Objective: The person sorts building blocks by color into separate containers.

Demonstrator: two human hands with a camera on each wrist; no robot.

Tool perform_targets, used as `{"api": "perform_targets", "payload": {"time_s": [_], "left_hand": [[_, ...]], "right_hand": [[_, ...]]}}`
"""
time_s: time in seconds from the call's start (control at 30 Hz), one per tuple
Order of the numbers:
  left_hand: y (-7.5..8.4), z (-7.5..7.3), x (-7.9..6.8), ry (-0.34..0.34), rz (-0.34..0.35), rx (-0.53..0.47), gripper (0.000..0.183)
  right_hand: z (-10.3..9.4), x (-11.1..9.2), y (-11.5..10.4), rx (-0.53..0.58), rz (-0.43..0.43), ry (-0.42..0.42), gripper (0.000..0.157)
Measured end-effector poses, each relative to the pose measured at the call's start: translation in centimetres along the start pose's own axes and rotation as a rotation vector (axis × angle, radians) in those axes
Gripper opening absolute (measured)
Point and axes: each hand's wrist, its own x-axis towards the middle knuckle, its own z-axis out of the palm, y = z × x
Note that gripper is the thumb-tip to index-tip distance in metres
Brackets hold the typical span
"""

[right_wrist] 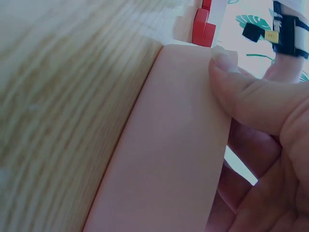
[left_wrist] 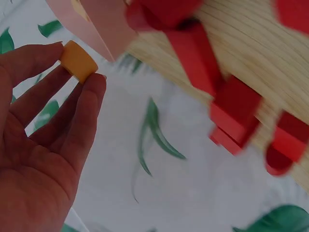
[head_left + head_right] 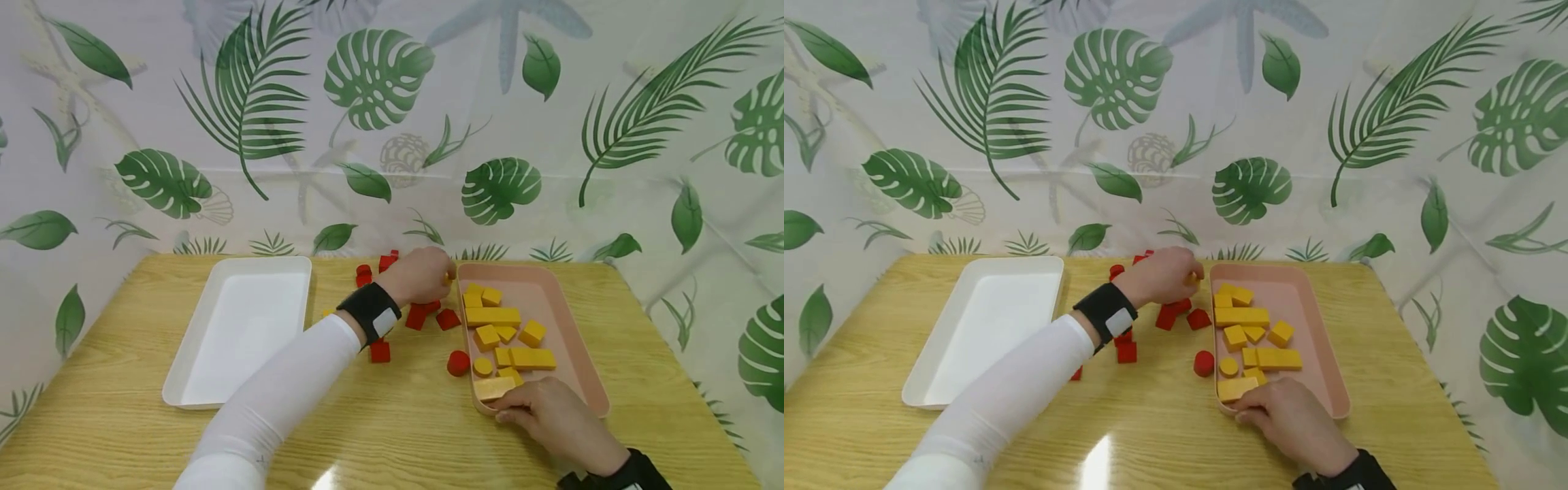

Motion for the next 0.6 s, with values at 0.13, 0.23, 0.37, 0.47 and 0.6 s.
{"api": "perform_targets", "payload": {"time_s": [0.13,0.23,0.37,0.47,0.6], "left_hand": [[2.3,0.9,2.1,-0.015,0.037,-0.016,0.025],[3.4,1.7,3.2,-0.034,0.049,-0.006,0.025],[4.4,2.6,4.1,-0.045,0.074,0.04,0.026],[4.9,3.3,4.5,-0.042,0.1,0.082,0.026],[5.4,3.9,4.7,-0.062,0.104,0.105,0.028]], "right_hand": [[-0.1,-0.1,-0.1,-0.009,-0.014,0.014,0.012],[0.0,0.0,-0.2,-0.023,-0.038,0.036,0.011],[0.2,0.0,-0.2,-0.017,-0.038,0.039,0.01],[0.2,-0.1,-0.1,-0.014,-0.025,0.035,0.01],[0.3,-0.3,0.1,-0.024,-0.031,0.048,0.01]]}}
